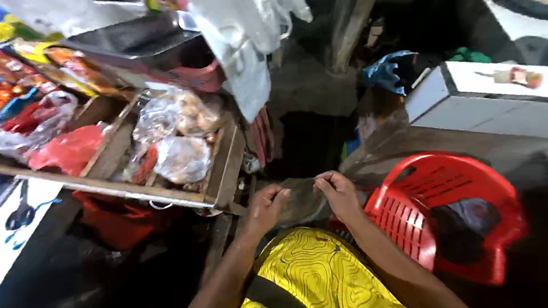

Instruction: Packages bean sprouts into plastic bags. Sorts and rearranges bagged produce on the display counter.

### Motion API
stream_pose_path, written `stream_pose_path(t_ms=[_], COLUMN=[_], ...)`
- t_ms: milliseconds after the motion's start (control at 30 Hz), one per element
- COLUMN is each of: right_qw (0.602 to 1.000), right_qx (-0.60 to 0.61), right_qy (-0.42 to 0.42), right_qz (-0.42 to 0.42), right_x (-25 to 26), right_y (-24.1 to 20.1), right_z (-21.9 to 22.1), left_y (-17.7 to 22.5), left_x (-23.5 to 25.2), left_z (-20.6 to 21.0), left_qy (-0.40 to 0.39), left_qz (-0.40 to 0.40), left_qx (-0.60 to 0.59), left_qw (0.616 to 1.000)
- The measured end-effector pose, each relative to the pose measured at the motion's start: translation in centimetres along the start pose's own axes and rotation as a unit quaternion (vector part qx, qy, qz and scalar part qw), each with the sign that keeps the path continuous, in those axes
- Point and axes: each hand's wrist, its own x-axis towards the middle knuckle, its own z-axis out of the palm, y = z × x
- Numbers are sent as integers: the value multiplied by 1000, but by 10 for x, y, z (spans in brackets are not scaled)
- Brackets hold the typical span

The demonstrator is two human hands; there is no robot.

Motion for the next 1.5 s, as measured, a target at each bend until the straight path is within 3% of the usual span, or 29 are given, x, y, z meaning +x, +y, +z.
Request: stream_pose_path(t_ms=[100,233,333,433,533,667,767,900,967,1033,1133,1267,1333,1500], right_qw=[999,980,978,989,998,991,991,987,982,976,974,975,973,970], right_qx=[-46,-171,-175,-131,-56,-12,17,11,9,31,85,114,117,121], right_qy=[-3,-71,-92,-46,25,123,130,158,187,214,211,190,193,191], right_qz=[-24,-78,-70,-55,-34,-50,0,-17,-28,-24,-5,32,54,94], right_x=[43,113,179,254,326,407,460,541,587,633,701,791,833,913], right_y=[15,24,25,21,7,10,18,27,29,33,41,44,47,62], right_z=[-16,-31,-35,-44,-58,-83,-92,-104,-121,-143,-176,-215,-230,-261], left_y=[-6,-9,-21,-26,-35,-35,-17,-21,-32,-38,-37,-16,-7,-11], left_x=[45,119,187,259,323,395,438,496,529,562,619,709,748,827], left_z=[13,21,26,29,40,31,22,14,11,8,14,37,44,50], left_qy=[-2,-26,-23,-101,-128,-62,-48,-169,-179,-121,35,188,228,203], left_qz=[-8,40,76,-34,-133,-92,-69,-127,-146,-147,-99,-30,-23,-23], left_qx=[61,144,71,-54,-24,-103,-5,193,231,209,94,-14,26,72], left_qw=[998,988,994,993,982,988,996,958,945,959,990,982,973,976])
